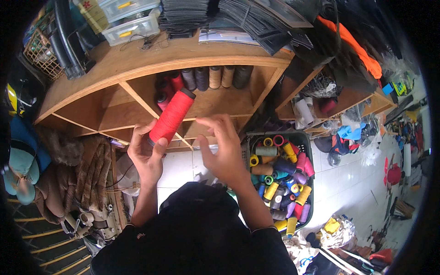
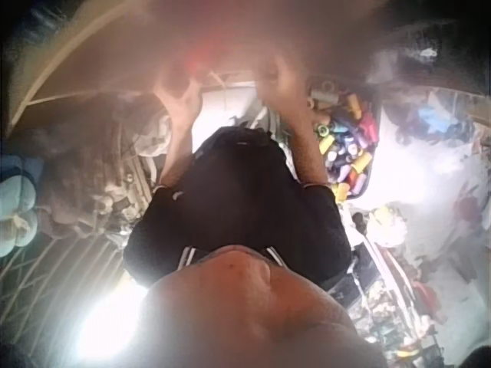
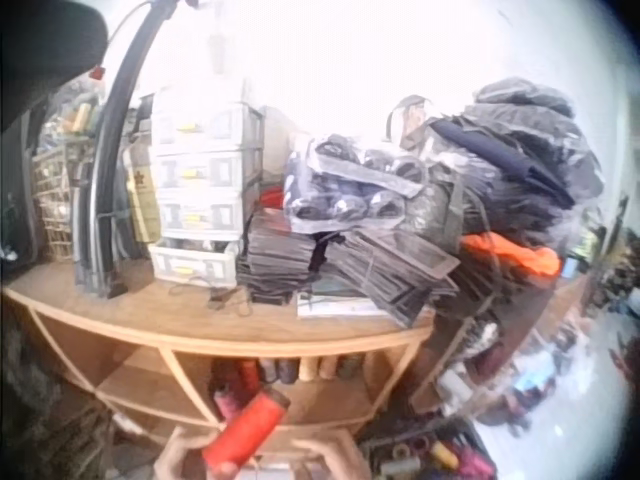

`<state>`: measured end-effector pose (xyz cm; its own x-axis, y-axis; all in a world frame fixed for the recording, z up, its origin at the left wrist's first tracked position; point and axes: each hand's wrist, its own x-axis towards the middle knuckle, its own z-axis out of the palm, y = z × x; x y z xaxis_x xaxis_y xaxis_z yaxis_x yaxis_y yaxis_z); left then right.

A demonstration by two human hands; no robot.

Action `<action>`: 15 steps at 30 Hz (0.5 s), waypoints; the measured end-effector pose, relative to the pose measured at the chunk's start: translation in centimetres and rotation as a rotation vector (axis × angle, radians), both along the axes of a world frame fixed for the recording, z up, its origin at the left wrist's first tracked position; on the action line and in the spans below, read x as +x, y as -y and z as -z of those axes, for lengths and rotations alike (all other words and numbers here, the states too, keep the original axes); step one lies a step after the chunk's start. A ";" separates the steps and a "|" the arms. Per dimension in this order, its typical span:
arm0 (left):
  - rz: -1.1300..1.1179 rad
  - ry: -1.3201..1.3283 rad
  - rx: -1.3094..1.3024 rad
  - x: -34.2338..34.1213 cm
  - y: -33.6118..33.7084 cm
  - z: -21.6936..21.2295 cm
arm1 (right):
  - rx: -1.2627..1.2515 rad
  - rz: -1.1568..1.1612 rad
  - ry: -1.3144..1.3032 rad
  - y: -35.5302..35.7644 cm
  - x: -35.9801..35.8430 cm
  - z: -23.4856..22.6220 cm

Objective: The person picks up various colored thread spools from a basket and places them into a wooden shelf, arranging them by color. The person handles spools of pink, blue, yellow, and brown thread, moving them from a basket to the shelf.

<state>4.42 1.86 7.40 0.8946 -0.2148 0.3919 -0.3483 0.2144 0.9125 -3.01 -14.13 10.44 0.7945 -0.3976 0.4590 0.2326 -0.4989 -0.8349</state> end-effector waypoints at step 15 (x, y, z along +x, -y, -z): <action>0.370 -0.394 -0.204 0.8 1.3 2.9 | 1.030 -0.411 0.058 -0.3 3.0 4.6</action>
<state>5.18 0.58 4.48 0.8614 -0.4957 0.1111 0.1407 0.4429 0.8855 -0.02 -13.86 5.85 0.9416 -0.3213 0.1013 0.2730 0.5516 -0.7881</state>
